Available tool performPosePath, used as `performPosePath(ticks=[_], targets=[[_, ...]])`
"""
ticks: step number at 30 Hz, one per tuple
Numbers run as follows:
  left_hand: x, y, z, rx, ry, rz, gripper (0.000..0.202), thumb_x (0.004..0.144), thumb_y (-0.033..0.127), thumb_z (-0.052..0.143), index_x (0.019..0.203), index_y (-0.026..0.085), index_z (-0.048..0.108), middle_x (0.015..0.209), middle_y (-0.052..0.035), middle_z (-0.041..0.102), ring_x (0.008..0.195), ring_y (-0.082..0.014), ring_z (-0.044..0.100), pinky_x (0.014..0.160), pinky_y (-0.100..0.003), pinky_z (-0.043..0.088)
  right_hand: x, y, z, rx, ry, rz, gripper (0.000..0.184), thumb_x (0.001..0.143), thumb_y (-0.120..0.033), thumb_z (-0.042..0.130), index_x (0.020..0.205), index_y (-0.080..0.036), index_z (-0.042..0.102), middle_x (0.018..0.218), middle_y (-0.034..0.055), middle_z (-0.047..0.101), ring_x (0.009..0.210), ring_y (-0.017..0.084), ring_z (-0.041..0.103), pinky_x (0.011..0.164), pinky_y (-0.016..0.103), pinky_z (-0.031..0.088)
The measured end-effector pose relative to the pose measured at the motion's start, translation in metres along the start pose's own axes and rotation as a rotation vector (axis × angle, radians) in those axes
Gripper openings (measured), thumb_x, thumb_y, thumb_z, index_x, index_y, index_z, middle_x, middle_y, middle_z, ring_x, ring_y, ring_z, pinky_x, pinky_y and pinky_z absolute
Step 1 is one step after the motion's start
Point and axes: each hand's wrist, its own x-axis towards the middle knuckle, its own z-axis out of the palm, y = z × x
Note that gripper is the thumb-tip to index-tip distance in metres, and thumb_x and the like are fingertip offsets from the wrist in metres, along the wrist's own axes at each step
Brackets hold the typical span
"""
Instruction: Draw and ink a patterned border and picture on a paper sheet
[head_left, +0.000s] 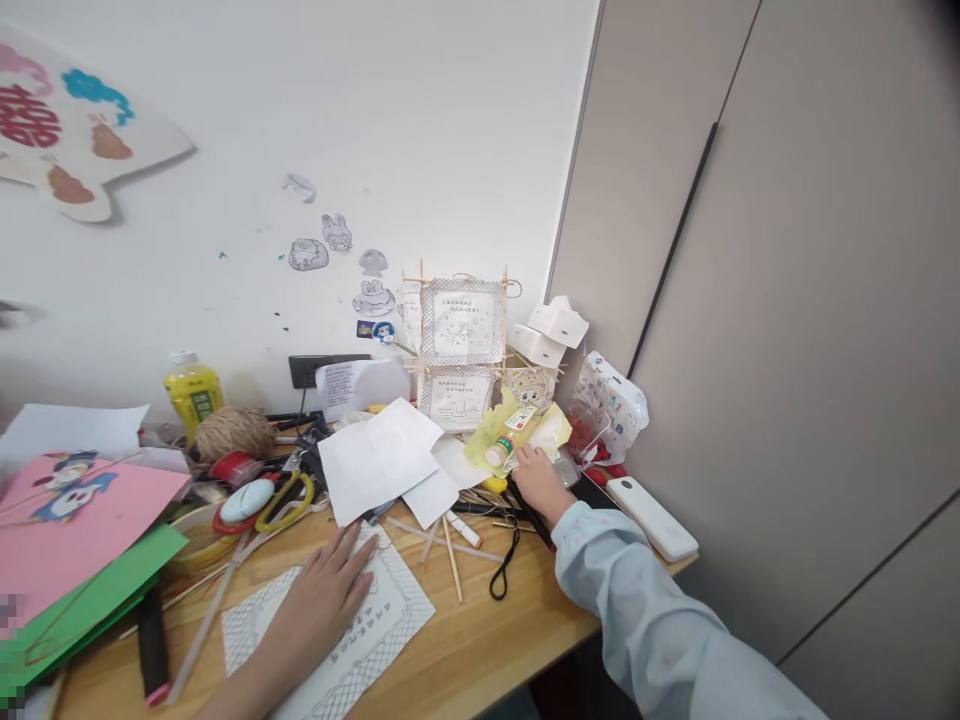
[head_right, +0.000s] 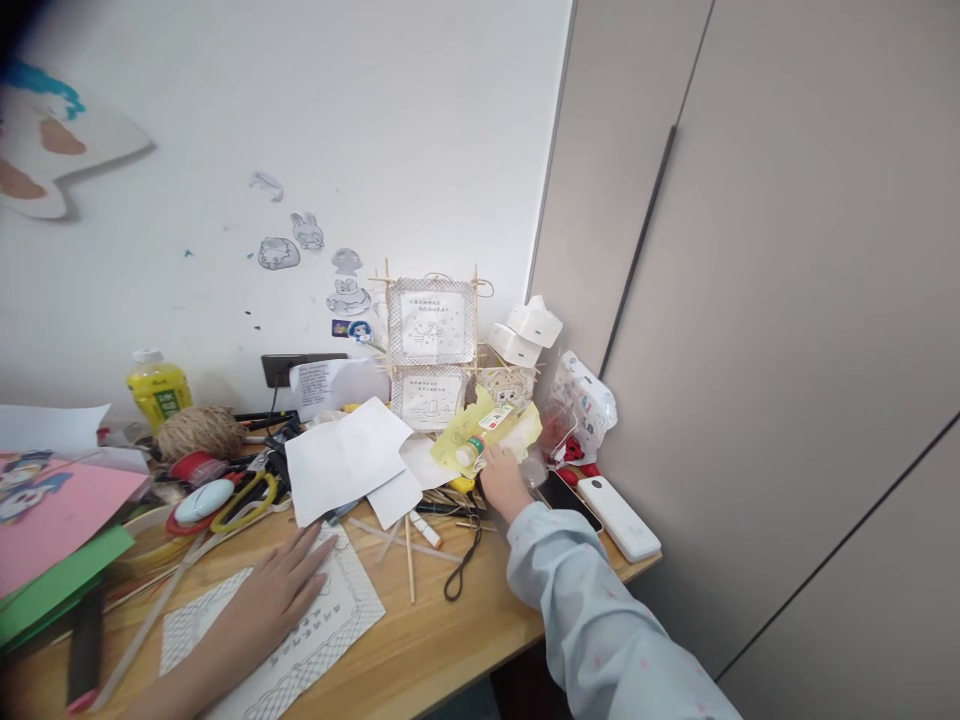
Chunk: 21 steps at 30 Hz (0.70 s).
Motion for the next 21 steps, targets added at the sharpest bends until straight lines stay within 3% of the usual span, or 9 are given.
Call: performPosePath(ticks=[8, 17, 21], targets=[[0.000, 0.002, -0.001, -0.003, 0.005, -0.006, 0.049, 0.094, 0.041, 0.033, 0.135, 0.021, 0.051, 0.145, -0.0139, 0.038, 0.132, -0.0324, 0.038, 0.104, -0.051, 0.036, 0.020, 0.012, 0.010, -0.057, -0.057, -0.011, 0.025, 0.089, -0.012, 0.048, 0.095, -0.009, 0.072, 0.110, 0.0196, 0.061, 0.107, 0.029, 0.047, 0.082, 0.036, 0.038], [-0.001, 0.001, 0.000, -0.006, 0.002, -0.004, 0.049, 0.094, 0.040, 0.033, 0.134, 0.021, 0.052, 0.145, -0.0136, 0.039, 0.133, -0.0321, 0.038, 0.104, -0.050, 0.036, 0.037, 0.049, -0.009, -0.026, -0.071, -0.091, 0.020, 0.088, -0.015, 0.055, 0.091, -0.016, 0.075, 0.104, 0.0161, 0.062, 0.107, 0.028, 0.047, 0.085, 0.035, 0.036], [-0.001, -0.001, 0.005, -0.015, 0.040, 0.002, 0.049, 0.093, 0.042, 0.034, 0.133, 0.022, 0.053, 0.145, -0.0124, 0.041, 0.131, -0.0323, 0.039, 0.103, -0.049, 0.037, 0.034, 0.052, -0.012, 0.005, -0.058, -0.102, 0.019, 0.087, -0.016, 0.057, 0.091, -0.019, 0.076, 0.101, 0.0142, 0.062, 0.104, 0.027, 0.048, 0.085, 0.034, 0.036]])
